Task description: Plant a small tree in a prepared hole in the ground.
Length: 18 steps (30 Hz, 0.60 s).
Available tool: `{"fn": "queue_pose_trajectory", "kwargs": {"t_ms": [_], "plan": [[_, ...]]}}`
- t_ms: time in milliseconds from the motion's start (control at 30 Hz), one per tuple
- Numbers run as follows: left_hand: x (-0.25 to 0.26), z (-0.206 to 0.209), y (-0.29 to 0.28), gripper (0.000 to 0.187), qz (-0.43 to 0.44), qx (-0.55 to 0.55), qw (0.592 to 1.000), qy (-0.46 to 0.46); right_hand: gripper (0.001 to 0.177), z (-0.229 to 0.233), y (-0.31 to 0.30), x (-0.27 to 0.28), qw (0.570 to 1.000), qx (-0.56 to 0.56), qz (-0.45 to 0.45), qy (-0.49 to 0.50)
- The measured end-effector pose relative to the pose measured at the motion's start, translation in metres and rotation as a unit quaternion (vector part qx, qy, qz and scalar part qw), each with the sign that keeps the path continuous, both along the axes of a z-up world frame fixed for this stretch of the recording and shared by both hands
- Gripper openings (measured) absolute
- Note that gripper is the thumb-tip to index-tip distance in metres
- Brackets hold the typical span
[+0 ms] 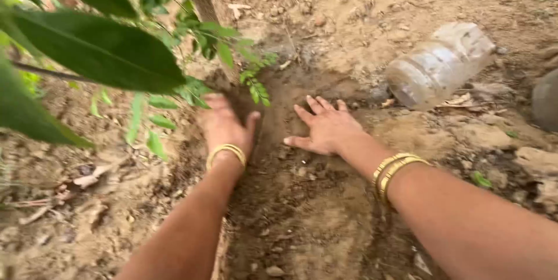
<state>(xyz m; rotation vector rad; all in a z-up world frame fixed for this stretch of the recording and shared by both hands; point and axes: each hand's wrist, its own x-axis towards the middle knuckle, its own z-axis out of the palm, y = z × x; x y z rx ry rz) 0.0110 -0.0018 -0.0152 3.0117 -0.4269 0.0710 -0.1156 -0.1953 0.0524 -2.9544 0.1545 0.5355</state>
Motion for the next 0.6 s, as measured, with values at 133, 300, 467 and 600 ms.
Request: {"fn": "queue_pose_trajectory", "kwargs": {"t_ms": [133, 300, 467, 600], "plan": [[0.007, 0.001, -0.002, 0.091, -0.119, -0.009, 0.992, -0.033, 0.103, -0.002, 0.001, 0.001, 1.000, -0.003, -0.007, 0.004], [0.024, 0.038, -0.031, 0.101, -0.016, -0.105, 0.994, -0.012, 0.101, 0.003, 0.004, -0.002, 1.000, -0.008, 0.019, 0.024], [0.037, 0.048, -0.054, 0.091, 0.083, -0.310, 0.947, 0.014, 0.101, 0.010, 0.002, 0.001, 0.999, -0.009, 0.002, 0.032], [0.046, 0.050, -0.056, 0.066, 0.141, -0.474, 0.862, 0.108, 0.100, 0.010, 0.003, 0.001, 0.999, -0.001, -0.004, 0.036]]}}
